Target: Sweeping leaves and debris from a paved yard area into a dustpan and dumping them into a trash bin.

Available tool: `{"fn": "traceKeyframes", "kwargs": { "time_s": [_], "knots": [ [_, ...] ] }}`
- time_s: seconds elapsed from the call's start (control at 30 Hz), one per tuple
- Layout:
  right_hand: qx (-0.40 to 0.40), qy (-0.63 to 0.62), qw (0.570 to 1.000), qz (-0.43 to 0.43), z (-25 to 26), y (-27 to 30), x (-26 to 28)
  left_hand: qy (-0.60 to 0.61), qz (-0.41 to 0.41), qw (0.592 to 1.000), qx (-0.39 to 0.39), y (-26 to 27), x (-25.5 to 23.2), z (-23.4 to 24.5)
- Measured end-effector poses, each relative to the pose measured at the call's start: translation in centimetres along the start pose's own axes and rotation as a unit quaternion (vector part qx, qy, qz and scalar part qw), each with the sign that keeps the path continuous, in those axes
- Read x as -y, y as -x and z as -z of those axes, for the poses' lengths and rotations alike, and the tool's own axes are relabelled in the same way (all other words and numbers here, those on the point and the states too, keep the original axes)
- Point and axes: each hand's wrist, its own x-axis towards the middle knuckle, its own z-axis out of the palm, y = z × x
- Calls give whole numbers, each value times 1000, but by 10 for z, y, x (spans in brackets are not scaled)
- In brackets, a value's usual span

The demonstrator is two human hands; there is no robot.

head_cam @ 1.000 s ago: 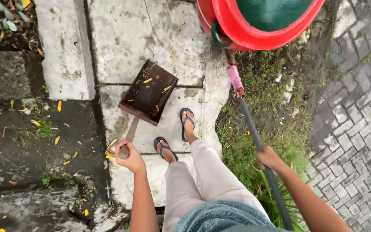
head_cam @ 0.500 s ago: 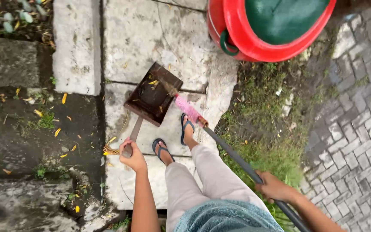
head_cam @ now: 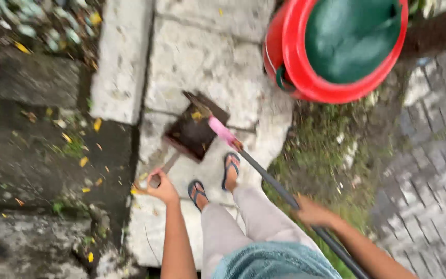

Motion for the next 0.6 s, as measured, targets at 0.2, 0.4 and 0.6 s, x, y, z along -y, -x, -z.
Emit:
{"fn": "traceKeyframes", "kwargs": {
  "time_s": [0.2, 0.4, 0.6],
  "knots": [
    [-18, -142, 988, -65, 50, 27, 52, -86, 20, 994, -66, -50, -56, -16],
    [65, -360, 928, 69, 110, -27, 148, -35, 8, 998, -51, -82, -37, -27],
    [133, -403, 902, 82, 127, -71, 298, 19, 17, 1000, -2, -96, -67, -31]
  ]
}}
